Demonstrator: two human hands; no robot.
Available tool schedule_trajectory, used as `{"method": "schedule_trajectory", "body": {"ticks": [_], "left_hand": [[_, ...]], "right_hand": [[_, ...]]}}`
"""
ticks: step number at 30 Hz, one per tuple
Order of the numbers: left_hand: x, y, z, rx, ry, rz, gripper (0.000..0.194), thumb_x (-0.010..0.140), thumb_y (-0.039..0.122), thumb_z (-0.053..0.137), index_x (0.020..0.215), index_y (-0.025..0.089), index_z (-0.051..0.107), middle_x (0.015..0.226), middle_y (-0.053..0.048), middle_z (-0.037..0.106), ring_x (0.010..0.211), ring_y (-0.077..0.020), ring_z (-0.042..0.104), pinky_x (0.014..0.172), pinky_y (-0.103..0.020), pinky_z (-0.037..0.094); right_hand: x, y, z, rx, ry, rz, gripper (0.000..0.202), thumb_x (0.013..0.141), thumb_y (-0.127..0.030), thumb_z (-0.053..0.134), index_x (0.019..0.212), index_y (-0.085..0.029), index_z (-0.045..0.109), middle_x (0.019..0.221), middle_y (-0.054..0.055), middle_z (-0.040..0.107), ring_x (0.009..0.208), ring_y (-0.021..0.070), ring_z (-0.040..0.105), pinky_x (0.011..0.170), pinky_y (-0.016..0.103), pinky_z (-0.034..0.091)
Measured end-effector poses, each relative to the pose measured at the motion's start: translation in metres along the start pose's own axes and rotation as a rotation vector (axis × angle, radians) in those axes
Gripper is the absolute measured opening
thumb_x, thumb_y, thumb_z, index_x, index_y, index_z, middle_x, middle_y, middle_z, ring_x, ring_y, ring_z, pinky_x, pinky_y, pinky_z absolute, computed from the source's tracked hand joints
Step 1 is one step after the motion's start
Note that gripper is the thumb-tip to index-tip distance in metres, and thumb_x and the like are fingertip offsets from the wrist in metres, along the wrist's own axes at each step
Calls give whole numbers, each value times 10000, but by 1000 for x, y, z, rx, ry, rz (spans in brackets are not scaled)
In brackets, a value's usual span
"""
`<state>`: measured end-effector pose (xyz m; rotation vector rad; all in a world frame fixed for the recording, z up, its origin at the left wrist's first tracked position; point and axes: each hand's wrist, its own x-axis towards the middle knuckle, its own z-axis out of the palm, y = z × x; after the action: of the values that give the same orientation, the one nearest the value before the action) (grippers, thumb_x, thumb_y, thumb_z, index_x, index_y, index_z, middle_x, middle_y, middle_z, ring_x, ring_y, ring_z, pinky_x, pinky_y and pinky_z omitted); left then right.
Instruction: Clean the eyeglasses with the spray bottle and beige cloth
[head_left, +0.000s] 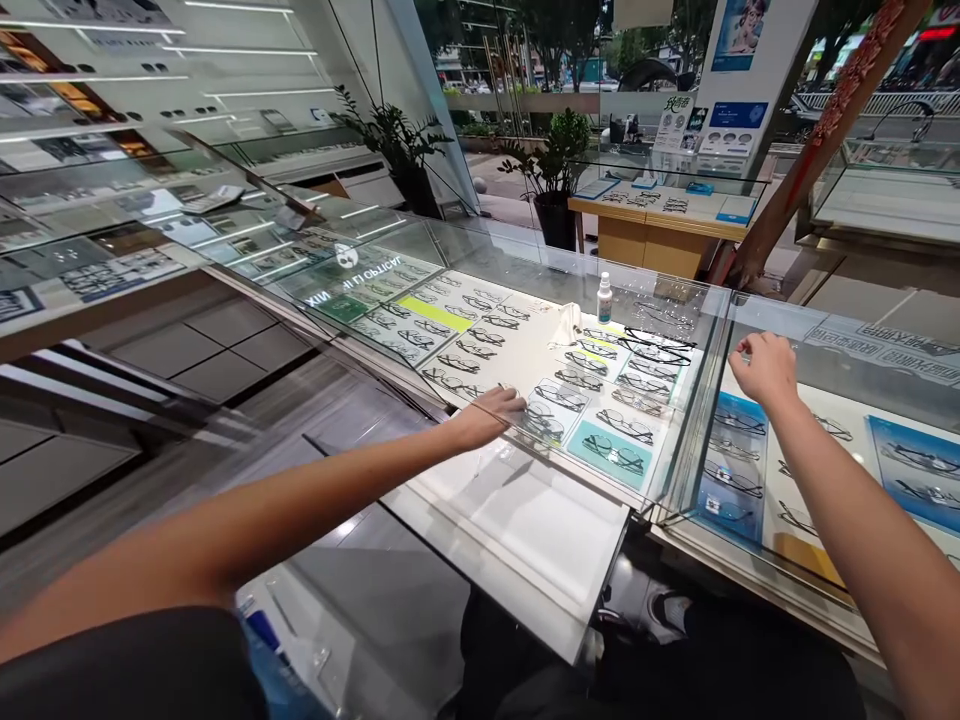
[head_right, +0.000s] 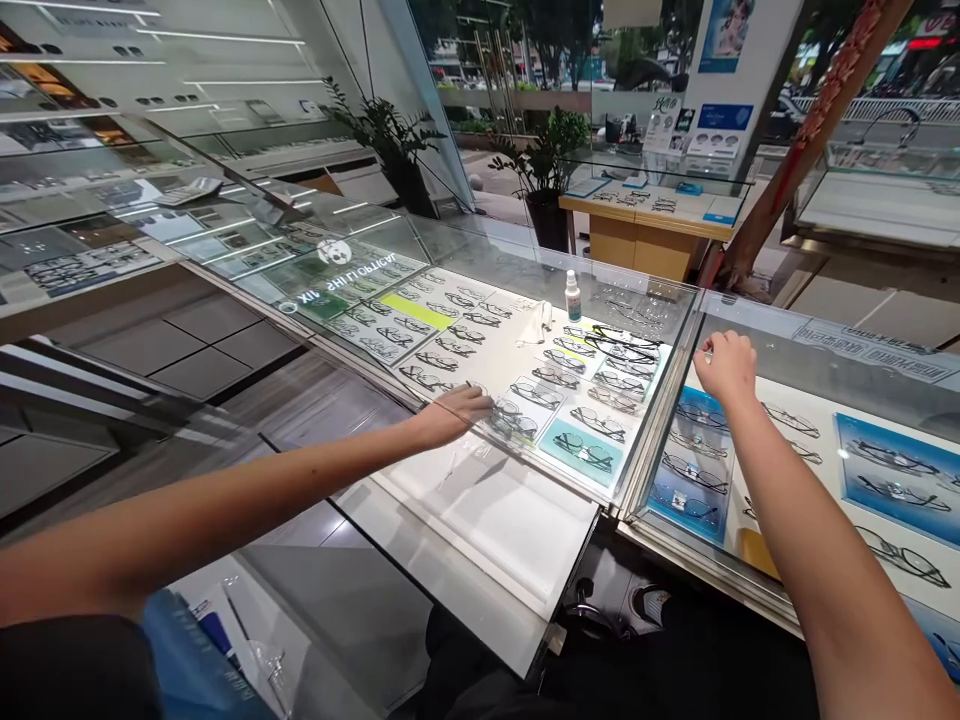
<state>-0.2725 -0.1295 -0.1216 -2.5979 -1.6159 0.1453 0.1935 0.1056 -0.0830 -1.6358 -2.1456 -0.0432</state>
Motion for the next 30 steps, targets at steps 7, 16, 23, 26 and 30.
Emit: {"method": "schedule_trajectory", "body": {"ticks": [7,16,23,26,30], "left_hand": [[27,-61,19,2,-26,-194,369,1007,130,422,1022,180,787,1203,-165,734,1007,-296,544,882,-434,412],[47,-104,48,-9,-62,-290,383,913,70,434,952,165,803,1171,-181,743,1041,-320,543,921,-464,392],[58,-116,61,-39,-98,-264,349,843,36,497,955,163,803,1141,-184,751,1049,-325,549,941,-462,384],[59,-116,65,-51,-101,-254,342,804,8,518,924,164,798,1114,-187,754,1047,-330,562,946,-463,385],[60,-114,69,-55,-92,-259,305,806,29,525,866,171,787,1066,-196,746,1044,-341,567,962,-483,383]], "right_hand": [[-3,1,-1,18,17,-5,179,879,-316,505,878,-189,630,1006,171,632,983,328,500,806,428,387],[-7,0,-6,-7,-33,25,170,900,-318,497,913,-198,616,1003,155,614,1000,329,515,808,412,392],[-8,2,-6,7,-2,4,172,879,-346,505,869,-206,604,967,148,617,962,324,519,792,421,404],[-9,2,-6,6,-1,6,172,872,-347,498,863,-209,600,970,152,622,969,330,523,798,432,406],[-10,4,-6,14,8,5,166,866,-347,505,861,-211,600,960,150,620,965,332,520,805,441,408]]}}
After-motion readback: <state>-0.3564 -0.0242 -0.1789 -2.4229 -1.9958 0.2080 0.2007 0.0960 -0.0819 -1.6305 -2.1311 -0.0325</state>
